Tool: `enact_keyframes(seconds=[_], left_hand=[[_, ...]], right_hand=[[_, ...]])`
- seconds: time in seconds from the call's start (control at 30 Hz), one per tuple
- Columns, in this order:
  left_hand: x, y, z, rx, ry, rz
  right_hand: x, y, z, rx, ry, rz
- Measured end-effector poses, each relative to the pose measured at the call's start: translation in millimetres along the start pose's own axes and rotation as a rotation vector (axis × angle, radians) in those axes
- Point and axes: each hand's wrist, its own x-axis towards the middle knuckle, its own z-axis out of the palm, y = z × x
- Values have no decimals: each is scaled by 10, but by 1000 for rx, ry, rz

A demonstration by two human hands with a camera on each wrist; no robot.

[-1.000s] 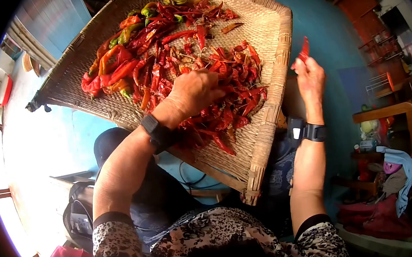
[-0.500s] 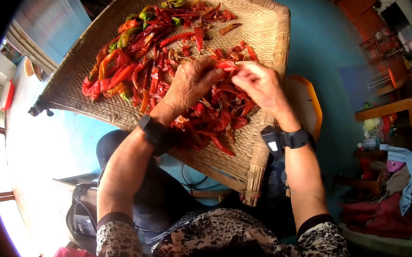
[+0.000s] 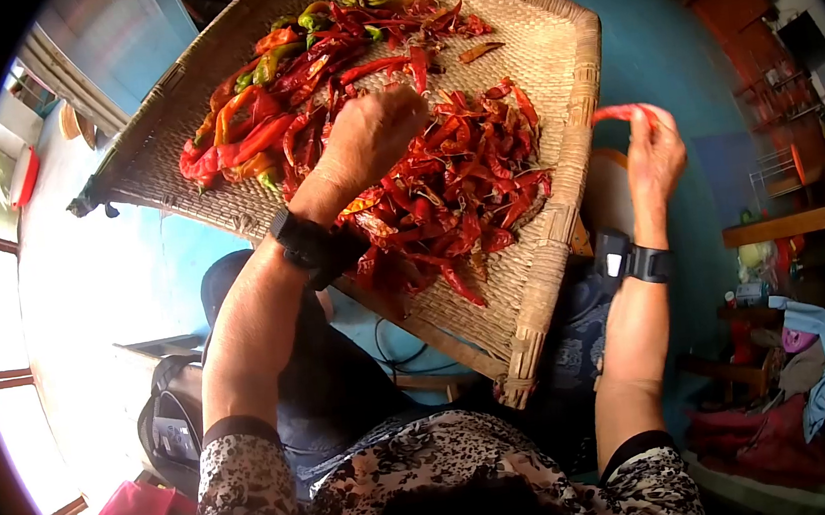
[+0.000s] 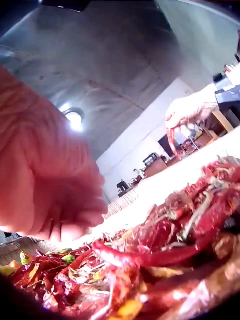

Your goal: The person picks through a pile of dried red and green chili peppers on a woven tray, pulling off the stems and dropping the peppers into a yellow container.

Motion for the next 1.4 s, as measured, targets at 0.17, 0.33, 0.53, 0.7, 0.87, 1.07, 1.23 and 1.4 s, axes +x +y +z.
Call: enact_keyframes(seconds=[0.17, 0.33, 0.53, 0.7, 0.87, 1.07, 1.23, 1.4], left_hand=[[-207, -30, 331, 320, -71, 148], [-178, 59, 445, 366, -119, 174], [-71, 84, 482, 441, -150, 161], [-55, 119, 191, 377, -74, 59], [-80, 110, -59, 196, 16, -8], [-44, 133, -93, -84, 13, -37], [8, 126, -5, -226, 64, -33], [31, 144, 33, -206, 50, -18]], right_hand=[[-55, 478, -435, -733, -202, 107], [-135, 250, -224, -306, -195, -163], [-401, -553, 410, -155, -912, -118], [-442, -622, 590, -347, -940, -332], [-385, -652, 530, 89, -870, -181], [-255, -280, 302, 435, -583, 40], [-34, 336, -136, -398, -319, 102], [-114, 166, -33, -334, -146, -233]])
